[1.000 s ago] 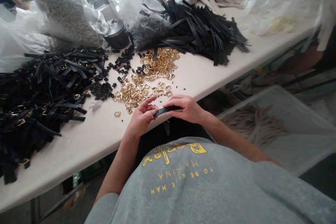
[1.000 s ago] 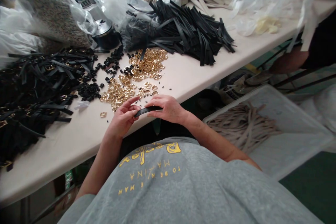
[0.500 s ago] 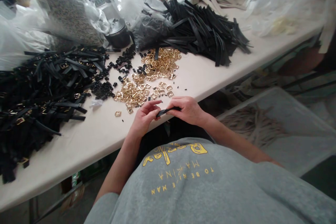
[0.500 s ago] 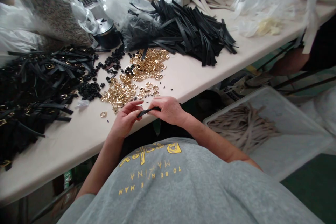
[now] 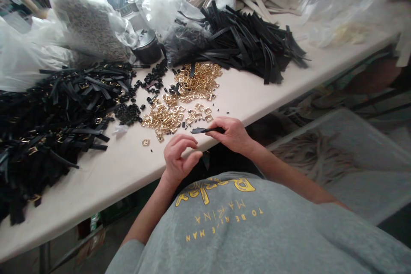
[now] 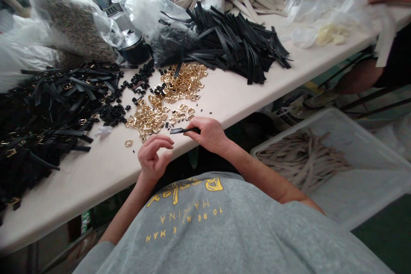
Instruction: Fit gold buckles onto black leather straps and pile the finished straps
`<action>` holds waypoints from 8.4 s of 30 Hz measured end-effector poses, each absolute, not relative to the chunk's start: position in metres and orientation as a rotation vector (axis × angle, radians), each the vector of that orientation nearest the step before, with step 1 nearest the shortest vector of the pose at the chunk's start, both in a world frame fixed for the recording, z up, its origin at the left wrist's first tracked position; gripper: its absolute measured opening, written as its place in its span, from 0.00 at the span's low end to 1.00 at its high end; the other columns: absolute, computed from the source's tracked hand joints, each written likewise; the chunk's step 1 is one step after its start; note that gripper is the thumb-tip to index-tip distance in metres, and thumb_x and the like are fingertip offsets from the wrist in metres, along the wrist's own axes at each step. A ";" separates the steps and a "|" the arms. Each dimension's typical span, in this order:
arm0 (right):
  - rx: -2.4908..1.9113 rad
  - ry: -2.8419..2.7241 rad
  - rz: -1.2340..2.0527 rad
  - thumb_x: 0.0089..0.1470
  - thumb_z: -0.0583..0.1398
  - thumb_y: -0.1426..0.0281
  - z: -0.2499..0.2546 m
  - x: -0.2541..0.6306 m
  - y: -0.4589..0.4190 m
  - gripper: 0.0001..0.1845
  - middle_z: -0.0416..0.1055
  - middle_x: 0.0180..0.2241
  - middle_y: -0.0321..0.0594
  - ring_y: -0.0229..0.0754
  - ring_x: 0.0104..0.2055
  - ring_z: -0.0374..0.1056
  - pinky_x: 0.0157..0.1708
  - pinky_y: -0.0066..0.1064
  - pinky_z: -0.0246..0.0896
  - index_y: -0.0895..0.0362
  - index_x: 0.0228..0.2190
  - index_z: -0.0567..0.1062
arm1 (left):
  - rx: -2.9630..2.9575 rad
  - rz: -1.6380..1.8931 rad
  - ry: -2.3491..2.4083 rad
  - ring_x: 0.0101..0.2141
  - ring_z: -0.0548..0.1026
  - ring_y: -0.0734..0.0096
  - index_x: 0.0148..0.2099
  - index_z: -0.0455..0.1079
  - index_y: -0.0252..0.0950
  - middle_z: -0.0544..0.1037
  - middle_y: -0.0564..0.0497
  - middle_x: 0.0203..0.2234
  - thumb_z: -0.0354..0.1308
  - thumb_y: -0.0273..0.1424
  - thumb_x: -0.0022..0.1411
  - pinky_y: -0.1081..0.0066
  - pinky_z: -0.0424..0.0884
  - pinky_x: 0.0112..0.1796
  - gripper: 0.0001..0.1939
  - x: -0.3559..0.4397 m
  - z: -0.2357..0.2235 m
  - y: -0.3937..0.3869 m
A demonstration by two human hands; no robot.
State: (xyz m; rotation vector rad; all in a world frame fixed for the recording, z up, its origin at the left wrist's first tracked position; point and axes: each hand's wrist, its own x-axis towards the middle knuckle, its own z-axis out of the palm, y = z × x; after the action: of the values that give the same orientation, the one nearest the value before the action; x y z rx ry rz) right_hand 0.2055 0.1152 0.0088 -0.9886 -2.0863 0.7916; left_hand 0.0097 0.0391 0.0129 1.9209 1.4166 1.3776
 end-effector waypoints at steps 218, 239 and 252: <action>-0.554 -1.009 2.315 0.52 0.65 0.56 -0.009 0.156 0.098 0.19 0.67 0.19 0.30 0.27 0.16 0.57 0.15 0.19 0.49 0.60 0.31 0.73 | 0.926 1.431 1.176 0.37 0.81 0.68 0.33 0.75 0.36 0.82 0.48 0.37 0.72 0.36 0.50 0.72 0.78 0.36 0.12 -0.015 0.032 0.065; -0.277 -0.783 2.471 0.53 0.63 0.61 -0.015 0.159 0.100 0.14 0.63 0.17 0.28 0.27 0.15 0.53 0.14 0.18 0.47 0.59 0.31 0.71 | 1.472 1.428 1.243 0.39 0.79 0.67 0.35 0.74 0.36 0.80 0.46 0.37 0.66 0.33 0.59 0.70 0.76 0.37 0.06 -0.002 0.049 0.062; -0.332 -0.856 2.425 0.51 0.64 0.59 -0.016 0.155 0.093 0.16 0.64 0.17 0.29 0.28 0.16 0.55 0.15 0.20 0.48 0.60 0.29 0.72 | 2.114 1.490 1.513 0.43 0.77 0.68 0.41 0.79 0.44 0.78 0.50 0.42 0.65 0.28 0.59 0.64 0.74 0.47 0.07 -0.014 0.054 0.069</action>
State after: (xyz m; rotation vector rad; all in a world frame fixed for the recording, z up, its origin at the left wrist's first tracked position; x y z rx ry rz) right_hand 0.1554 0.0927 -0.0155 -0.3320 -0.8556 2.4246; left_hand -0.0141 0.0692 0.0538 2.1137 1.5133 1.4895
